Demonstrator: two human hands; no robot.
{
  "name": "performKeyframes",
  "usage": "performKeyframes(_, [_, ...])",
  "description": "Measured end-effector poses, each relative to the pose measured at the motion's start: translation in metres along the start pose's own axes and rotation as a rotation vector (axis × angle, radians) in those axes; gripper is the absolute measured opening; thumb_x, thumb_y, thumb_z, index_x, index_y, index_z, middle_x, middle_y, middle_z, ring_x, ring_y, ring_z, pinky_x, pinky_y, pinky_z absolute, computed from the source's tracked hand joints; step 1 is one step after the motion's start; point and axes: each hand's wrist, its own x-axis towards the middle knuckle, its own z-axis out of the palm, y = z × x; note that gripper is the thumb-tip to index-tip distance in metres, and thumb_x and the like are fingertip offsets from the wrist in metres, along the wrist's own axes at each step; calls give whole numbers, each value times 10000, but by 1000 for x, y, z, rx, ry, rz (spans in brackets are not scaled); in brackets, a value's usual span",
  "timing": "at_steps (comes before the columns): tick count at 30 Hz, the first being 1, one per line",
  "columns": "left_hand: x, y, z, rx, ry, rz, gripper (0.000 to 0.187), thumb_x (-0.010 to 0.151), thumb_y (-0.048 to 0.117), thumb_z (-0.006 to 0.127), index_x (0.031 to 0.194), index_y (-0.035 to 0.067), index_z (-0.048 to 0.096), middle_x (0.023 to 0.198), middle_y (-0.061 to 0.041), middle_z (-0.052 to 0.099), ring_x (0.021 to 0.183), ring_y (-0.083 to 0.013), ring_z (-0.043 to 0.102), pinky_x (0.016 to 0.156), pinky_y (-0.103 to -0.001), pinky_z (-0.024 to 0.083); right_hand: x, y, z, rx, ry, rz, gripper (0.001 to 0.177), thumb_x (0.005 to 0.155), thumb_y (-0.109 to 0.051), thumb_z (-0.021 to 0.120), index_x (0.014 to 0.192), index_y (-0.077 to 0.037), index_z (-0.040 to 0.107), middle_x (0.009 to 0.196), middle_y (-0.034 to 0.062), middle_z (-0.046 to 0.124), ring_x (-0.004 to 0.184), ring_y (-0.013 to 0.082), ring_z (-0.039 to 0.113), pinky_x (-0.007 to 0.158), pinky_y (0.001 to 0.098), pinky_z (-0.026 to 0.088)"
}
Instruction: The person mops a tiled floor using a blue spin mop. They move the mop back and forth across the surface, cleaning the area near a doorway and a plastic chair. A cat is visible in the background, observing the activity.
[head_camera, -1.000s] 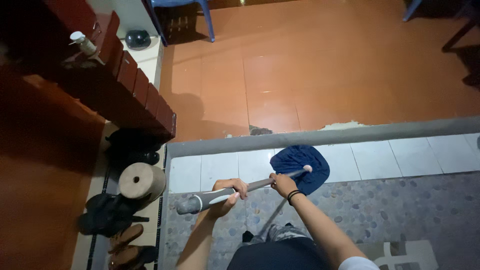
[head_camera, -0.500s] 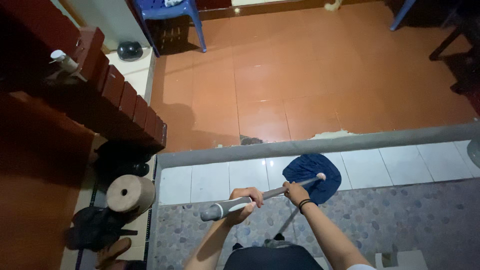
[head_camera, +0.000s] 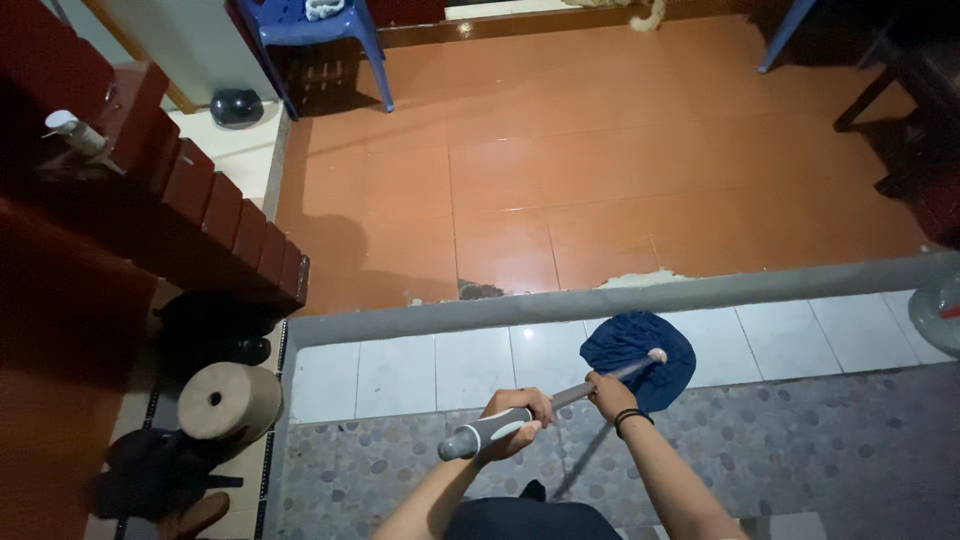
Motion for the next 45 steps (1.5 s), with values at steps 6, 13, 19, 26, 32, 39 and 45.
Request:
performKeyframes(6, [10,-13,14,-74,30,-14,273,941,269,574,797,42,524,797,-99,597,798,-215,624,807,-391,576,3,17,-5,5,-12,-17,243,876,-164,698,1111,-161,635,977,171,713,960,375,688,826,475,549])
performKeyframes(13, [12,-10,17,-29,35,-13,251,928,240,576,805,24,548,805,-104,618,785,-200,608,760,-375,532,5,20,-3,-20,-16,-12,257,868,-174,709,1106,-146,618,969,178,713,960,390,688,823,488,550])
performKeyframes(19, [10,9,8,40,20,-84,281,907,292,584,784,40,568,798,-89,635,744,-177,607,723,-352,532,8,3,4,-9,-22,20,210,879,-187,692,1069,-131,622,927,187,727,924,401,702,793,501,552])
performKeyframes(26, [-9,48,-26,52,20,-103,331,921,330,600,806,23,560,786,-82,614,723,-175,576,692,-346,507,13,-41,26,25,-20,-13,161,896,-194,667,1034,-114,643,909,197,732,899,405,697,768,505,542])
performKeyframes(32, [-43,77,-61,104,55,-89,292,902,294,594,794,25,558,782,-88,614,717,-183,577,696,-353,511,15,-96,54,35,-10,-93,193,867,-173,685,1048,-116,647,883,190,728,871,394,705,759,489,549])
performKeyframes(39, [-93,121,-99,132,99,-90,240,874,229,589,782,12,544,781,-112,605,734,-195,580,700,-356,501,11,-162,87,13,-89,-150,178,905,-196,672,1042,-93,624,876,194,720,856,398,697,757,490,535])
performKeyframes(45, [-134,156,-131,157,166,-159,222,840,224,588,752,24,550,739,-98,609,675,-178,568,649,-342,508,12,-225,120,66,-110,-227,164,897,-189,675,1015,-84,630,870,187,722,848,392,701,743,487,534])
